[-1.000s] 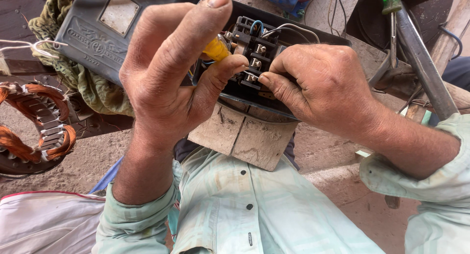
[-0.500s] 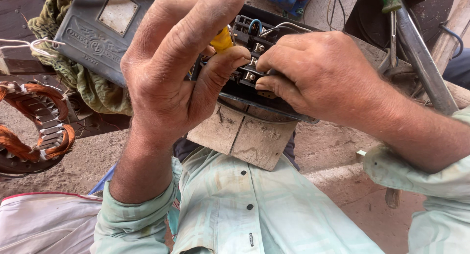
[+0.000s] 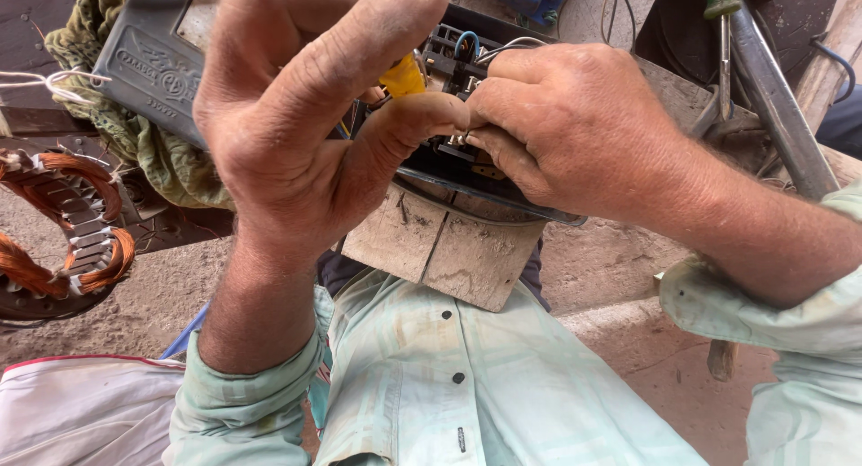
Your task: The person uses a screwdriver to tighten screws on terminals inside an open electrical box. They adjust wires and components within the box, then handle a bundle of wires at the end.
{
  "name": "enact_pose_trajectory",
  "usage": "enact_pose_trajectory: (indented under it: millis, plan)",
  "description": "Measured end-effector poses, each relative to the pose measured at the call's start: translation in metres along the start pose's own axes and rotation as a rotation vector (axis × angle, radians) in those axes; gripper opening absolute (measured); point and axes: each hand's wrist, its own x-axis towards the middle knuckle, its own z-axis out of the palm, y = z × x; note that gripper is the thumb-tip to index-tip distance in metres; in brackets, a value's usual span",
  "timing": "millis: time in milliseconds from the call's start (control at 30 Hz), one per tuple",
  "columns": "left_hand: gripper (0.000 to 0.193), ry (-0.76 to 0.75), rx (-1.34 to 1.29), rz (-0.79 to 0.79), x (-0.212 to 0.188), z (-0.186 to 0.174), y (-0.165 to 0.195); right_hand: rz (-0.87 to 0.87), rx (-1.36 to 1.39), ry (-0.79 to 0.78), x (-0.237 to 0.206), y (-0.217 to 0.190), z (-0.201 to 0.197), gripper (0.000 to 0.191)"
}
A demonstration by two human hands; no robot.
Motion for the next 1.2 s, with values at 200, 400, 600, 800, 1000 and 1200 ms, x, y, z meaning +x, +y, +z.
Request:
enact_pose_trajectory:
  millis: [200,400,600,800,1000,1200]
  plan:
    - [0.043,0.012,-0.049,0.01,0.007,0.002,0.002,-0.015,-0.048,-0.026,0.009,-0.003,0.001,0.016]
    - [0.038,-0.015,-0.009,-0.03,0.012,-0.002,0.008,-0.042,-0.01,-0.012,0.011,0.001,0.002,0.016]
    - [0.034,0.021,-0.052,0.02,0.015,0.002,0.005,-0.047,0.008,-0.006,0.012,0.002,0.005,0.011]
    - [0.026,0.049,-0.053,0.015,0.012,-0.001,0.007,-0.071,0.021,0.039,0.015,-0.003,0.008,0.016]
    - [0.022,0.002,-0.008,-0.015,0.005,-0.005,0.013,-0.03,0.03,0.015,0.013,0.0,0.013,0.01]
    - [0.029,0.085,0.007,0.012,0.011,-0.004,0.014,-0.014,-0.001,-0.005,0.011,0.003,0.015,0.013]
